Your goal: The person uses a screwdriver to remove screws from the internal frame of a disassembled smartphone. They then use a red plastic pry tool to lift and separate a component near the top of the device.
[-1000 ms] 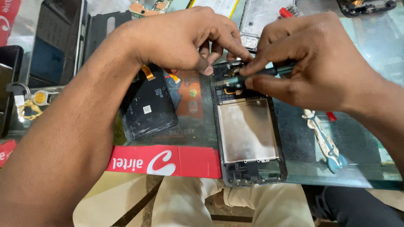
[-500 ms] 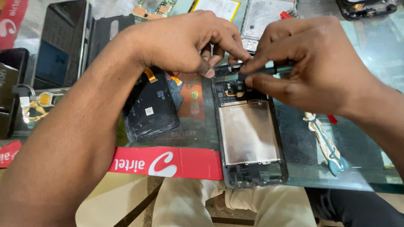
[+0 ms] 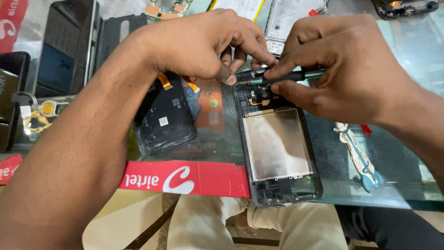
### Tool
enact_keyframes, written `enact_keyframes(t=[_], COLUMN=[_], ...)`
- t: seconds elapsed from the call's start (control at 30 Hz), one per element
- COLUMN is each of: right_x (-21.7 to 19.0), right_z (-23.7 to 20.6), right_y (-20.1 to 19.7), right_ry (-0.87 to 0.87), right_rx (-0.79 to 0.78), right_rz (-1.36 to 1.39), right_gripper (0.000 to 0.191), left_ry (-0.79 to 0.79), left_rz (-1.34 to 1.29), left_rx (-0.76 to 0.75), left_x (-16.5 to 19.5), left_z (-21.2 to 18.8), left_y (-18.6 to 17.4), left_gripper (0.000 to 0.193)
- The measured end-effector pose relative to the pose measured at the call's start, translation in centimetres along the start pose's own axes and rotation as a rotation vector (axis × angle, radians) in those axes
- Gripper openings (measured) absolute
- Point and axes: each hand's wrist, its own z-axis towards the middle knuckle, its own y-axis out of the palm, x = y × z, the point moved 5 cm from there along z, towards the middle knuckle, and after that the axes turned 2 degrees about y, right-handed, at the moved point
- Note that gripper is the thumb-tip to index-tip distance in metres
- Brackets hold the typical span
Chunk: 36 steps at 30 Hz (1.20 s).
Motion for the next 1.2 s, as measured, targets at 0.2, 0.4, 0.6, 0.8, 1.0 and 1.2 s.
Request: enact_keyframes(t=[0.2,0.4,0.6,0.8,1.0,1.2], right_x=[0.0,-0.6,-1.2,-0.1,0.6,0.0], right_z=[-0.2,0.4,0.8,0.2,-0.1,0.2], right_y=[0.0,-0.2,-0.3,-0.1,0.1,-0.1], right_ry=[-0.028,-0.014,0.004,0.017,0.044,0.015], right_rx=[0.016,0.031,0.026,-0.017,-0.021,0.015], right_rz=[-0.037,-0.006,-0.044,0.008,0.028,-0.033], right_gripper=[0.026,0.023,0.025,0.026,0.024,0.022], left_ry=[-0.008,0.028,0.031,0.028,0.156,0.156], left_rz=[-0.01,0.043,0.055,0.072,0.123,0.121], left_rx=[0.01,0.01,0.008,-0.01,-0.016,-0.023], left_x=[0.0,0.0,-0.2,-0.1,0.3,0.1], left_z=[0.0,0.0,0.0,0.0,-0.1,-0.2], left_y=[0.0,0.0,0.0,-0.1,0.1,0.0], left_gripper=[0.067,0.068,0.068,0.07,0.066,0.064])
